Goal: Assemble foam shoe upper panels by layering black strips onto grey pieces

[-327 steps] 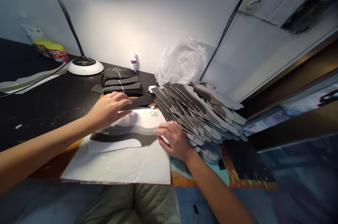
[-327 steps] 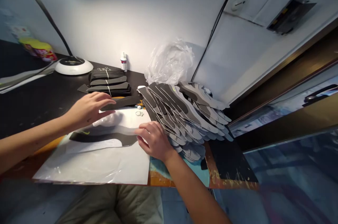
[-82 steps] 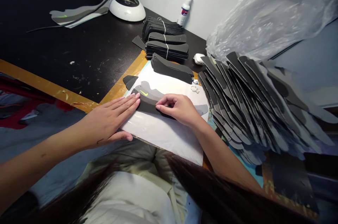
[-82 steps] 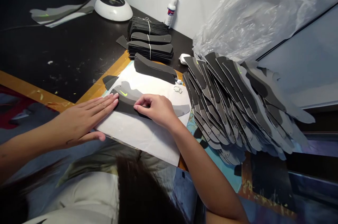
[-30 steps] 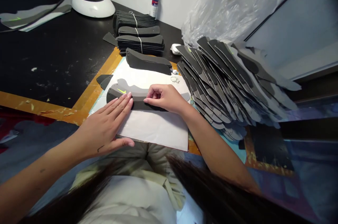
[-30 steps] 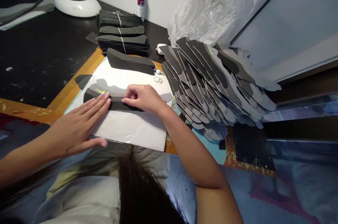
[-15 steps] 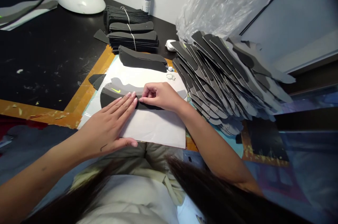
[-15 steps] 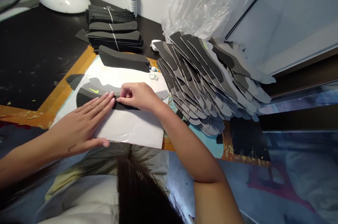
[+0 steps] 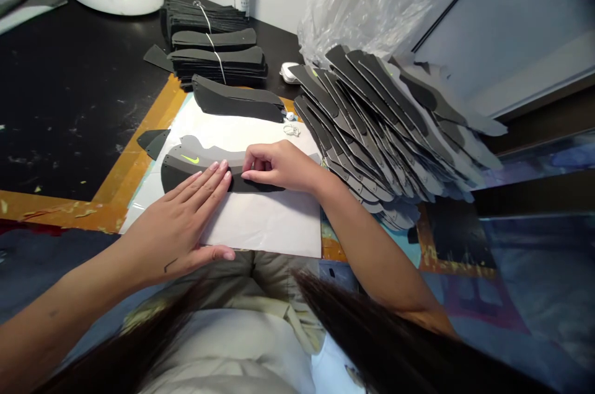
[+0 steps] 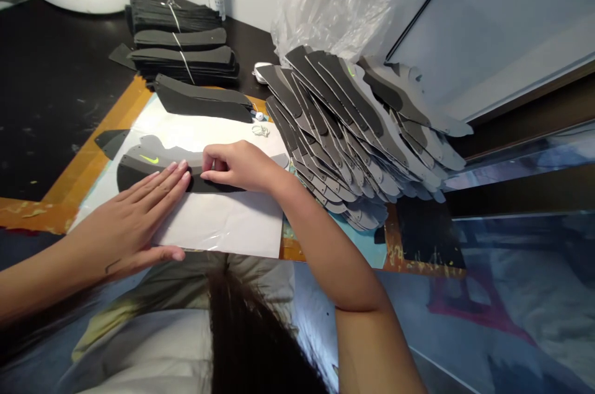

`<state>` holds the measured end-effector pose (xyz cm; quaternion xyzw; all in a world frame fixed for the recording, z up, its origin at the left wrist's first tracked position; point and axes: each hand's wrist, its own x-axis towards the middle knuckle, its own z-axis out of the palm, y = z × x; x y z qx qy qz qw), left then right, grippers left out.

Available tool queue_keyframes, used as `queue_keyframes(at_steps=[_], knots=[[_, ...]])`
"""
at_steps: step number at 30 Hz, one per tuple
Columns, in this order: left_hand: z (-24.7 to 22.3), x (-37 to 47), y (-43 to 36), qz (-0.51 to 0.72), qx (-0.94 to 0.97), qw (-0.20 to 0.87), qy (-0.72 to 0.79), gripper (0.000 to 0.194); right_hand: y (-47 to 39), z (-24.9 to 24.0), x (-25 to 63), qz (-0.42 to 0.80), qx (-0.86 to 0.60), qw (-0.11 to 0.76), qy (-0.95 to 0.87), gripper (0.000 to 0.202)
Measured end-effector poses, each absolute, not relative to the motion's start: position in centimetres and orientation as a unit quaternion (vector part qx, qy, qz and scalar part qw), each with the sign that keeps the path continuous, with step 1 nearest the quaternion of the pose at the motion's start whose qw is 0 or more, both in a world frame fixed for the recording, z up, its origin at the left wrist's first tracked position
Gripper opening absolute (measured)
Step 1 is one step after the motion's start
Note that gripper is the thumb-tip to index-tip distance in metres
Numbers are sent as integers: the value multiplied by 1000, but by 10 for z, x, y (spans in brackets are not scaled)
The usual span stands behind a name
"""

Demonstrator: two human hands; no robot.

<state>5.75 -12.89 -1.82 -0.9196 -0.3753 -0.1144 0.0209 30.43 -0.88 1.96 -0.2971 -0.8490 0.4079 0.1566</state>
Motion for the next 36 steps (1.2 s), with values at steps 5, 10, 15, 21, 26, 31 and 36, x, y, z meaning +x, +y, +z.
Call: queue_keyframes(at_steps=[5, 10, 15, 21, 26, 31, 36], knots=[[-20, 58, -129, -123, -918, 21, -376, 108, -9, 17, 304, 376, -287, 157, -867, 9], [-20, 58, -129, -127, -916, 17, -380, 106, -11, 17, 303, 335, -293, 146, -884, 8], [-21, 59, -129, -129, -916, 17, -379, 106, -13, 22, 302, 312, -297, 120, -895, 7], [-19, 59, -129, -130, -917, 21, -376, 107, -18, 25, 301, 267, -303, 92, -910, 5], [-19, 60, -130, -134, -916, 19, -378, 107, -19, 25, 300, 241, -309, 80, -917, 4], [-21, 59, -130, -129, -916, 20, -379, 107, -9, 22, 308, 251, -293, 99, -917, 10], [-20, 60, -130, -124, -916, 22, -381, 108, 7, 20, 320, 359, -221, 101, -901, 23]])
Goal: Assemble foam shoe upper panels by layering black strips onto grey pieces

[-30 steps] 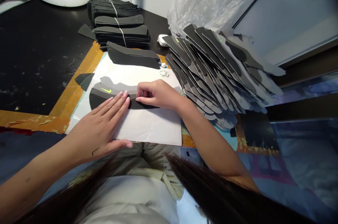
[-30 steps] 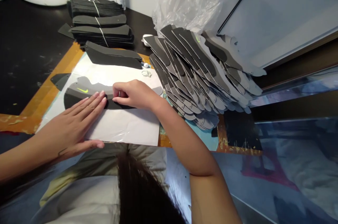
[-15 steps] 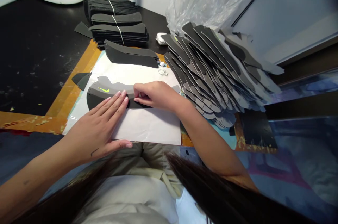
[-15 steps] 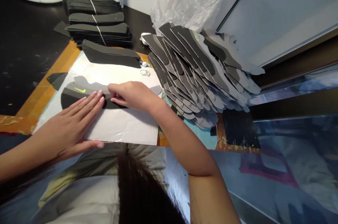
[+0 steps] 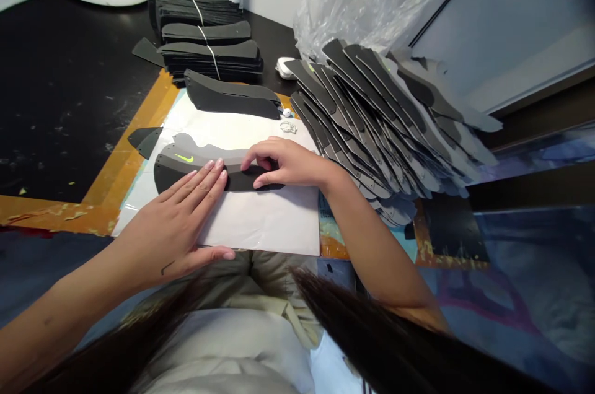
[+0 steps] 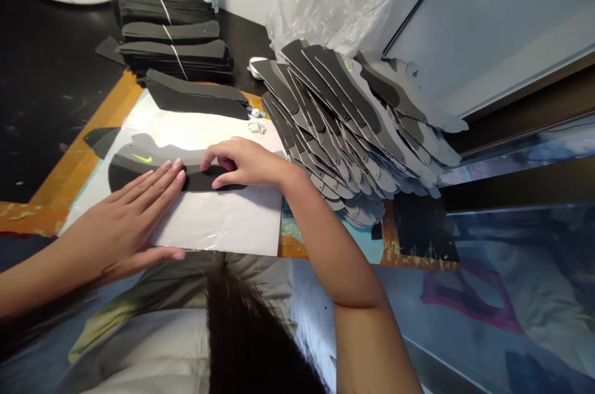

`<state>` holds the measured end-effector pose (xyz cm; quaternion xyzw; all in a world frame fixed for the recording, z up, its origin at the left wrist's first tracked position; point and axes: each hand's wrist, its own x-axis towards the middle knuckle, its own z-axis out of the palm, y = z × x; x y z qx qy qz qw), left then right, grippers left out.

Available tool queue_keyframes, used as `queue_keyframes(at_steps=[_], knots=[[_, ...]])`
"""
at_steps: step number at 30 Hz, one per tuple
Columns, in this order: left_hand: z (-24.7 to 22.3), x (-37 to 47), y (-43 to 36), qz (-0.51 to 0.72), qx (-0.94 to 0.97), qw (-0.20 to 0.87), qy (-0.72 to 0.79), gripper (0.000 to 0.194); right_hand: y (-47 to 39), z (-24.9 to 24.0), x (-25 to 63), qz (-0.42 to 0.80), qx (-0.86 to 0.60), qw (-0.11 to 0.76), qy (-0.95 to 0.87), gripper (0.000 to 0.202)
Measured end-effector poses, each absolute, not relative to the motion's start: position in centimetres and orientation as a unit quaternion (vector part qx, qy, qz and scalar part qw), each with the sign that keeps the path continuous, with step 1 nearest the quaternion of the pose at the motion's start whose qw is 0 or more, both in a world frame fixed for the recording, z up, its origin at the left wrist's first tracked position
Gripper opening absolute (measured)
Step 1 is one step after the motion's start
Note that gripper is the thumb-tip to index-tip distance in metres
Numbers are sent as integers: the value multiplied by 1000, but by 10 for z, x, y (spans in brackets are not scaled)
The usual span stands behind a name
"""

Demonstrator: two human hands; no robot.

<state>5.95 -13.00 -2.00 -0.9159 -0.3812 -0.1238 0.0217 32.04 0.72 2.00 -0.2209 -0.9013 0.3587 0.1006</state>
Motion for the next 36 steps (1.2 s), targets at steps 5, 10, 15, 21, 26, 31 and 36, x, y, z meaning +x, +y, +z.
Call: queue_keyframes(at_steps=[5, 10, 15, 21, 26, 31, 36], knots=[[-20, 61, -131, -126, -914, 12, -386, 108, 7, 20, 324, 365, -224, 86, -899, 28], [-6, 45, -130, -158, -908, -83, -378, 97, 3, 22, 324, 354, -239, 82, -900, 28], [6, 17, -127, -215, -872, -92, -430, 62, -2, 24, 320, 345, -256, 84, -899, 32], [-1, -1, -127, -194, -866, -102, -449, 48, -9, 27, 317, 317, -280, 67, -903, 31], [1, 1, -129, -236, -866, -90, -432, 38, -12, 24, 315, 296, -254, 102, -915, 34], [0, 12, -135, -271, -858, -53, -433, 31, -26, 24, 304, 245, -254, 117, -928, 27], [-8, 20, -143, -283, -849, -45, -443, 31, -38, 31, 296, 271, -263, 111, -919, 20]])
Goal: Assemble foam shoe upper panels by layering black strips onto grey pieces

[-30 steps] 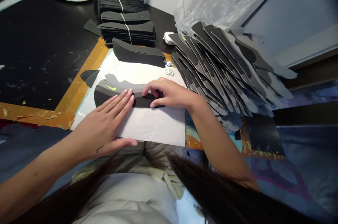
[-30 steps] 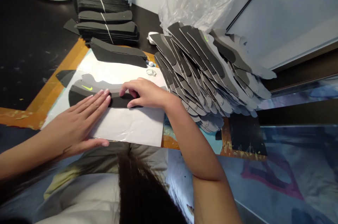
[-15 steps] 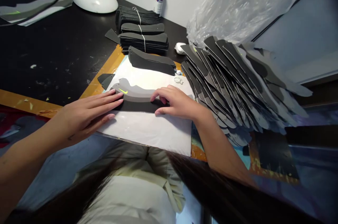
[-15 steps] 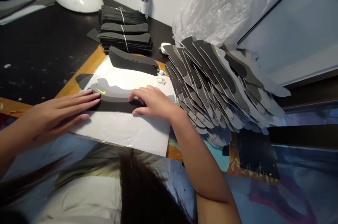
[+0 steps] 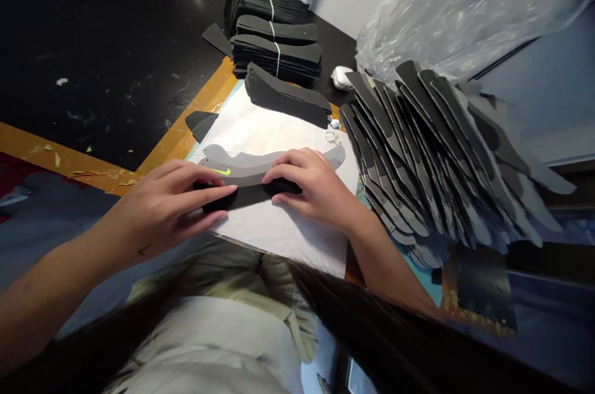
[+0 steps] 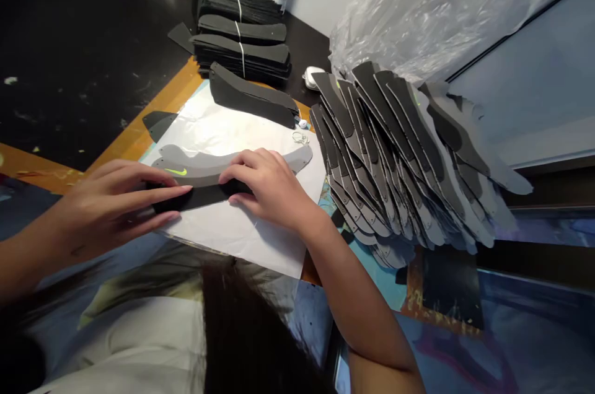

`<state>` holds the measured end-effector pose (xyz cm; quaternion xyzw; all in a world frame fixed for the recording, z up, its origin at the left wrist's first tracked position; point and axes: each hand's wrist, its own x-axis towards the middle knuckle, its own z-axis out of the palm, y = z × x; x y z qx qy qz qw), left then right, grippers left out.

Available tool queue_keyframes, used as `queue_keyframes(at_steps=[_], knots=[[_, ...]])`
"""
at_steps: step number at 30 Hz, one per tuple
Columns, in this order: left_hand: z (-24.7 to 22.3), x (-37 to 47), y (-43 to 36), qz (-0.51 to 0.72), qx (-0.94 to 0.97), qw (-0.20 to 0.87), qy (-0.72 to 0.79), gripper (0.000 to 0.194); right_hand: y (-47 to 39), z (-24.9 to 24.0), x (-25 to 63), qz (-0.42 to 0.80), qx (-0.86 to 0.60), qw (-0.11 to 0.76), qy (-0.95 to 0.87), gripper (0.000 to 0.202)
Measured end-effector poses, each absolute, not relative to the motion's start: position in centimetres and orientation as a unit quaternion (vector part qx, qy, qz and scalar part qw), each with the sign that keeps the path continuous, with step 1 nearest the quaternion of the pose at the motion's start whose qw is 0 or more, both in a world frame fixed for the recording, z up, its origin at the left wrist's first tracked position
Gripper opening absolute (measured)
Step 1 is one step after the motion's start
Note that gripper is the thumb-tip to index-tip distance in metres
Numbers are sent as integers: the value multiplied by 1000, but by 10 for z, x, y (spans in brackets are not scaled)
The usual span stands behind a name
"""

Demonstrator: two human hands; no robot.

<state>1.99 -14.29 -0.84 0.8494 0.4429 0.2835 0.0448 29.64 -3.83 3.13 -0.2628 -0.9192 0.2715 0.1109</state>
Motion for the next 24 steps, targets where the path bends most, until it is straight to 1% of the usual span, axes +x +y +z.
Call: queue_keyframes(at_steps=[3, 6, 9, 11, 17, 24], knots=[[-13, 20, -143, 287, 852, 39, 436, 34, -44, 35, 293, 284, -281, 97, -912, 20], [-14, 18, -141, 267, 862, 33, 429, 36, -49, 37, 288, 273, -309, 69, -908, 14], [-13, 18, -141, 263, 866, 35, 423, 35, -51, 36, 284, 257, -327, 42, -909, 16], [-11, 19, -141, 267, 865, 42, 423, 33, -50, 35, 282, 272, -332, 29, -903, 15], [-9, 20, -141, 256, 864, 60, 429, 34, -49, 35, 277, 363, -368, 44, -855, 32], [-19, 17, -153, 261, 842, 98, 462, 44, -44, 40, 279, 420, -357, 40, -834, 39]])
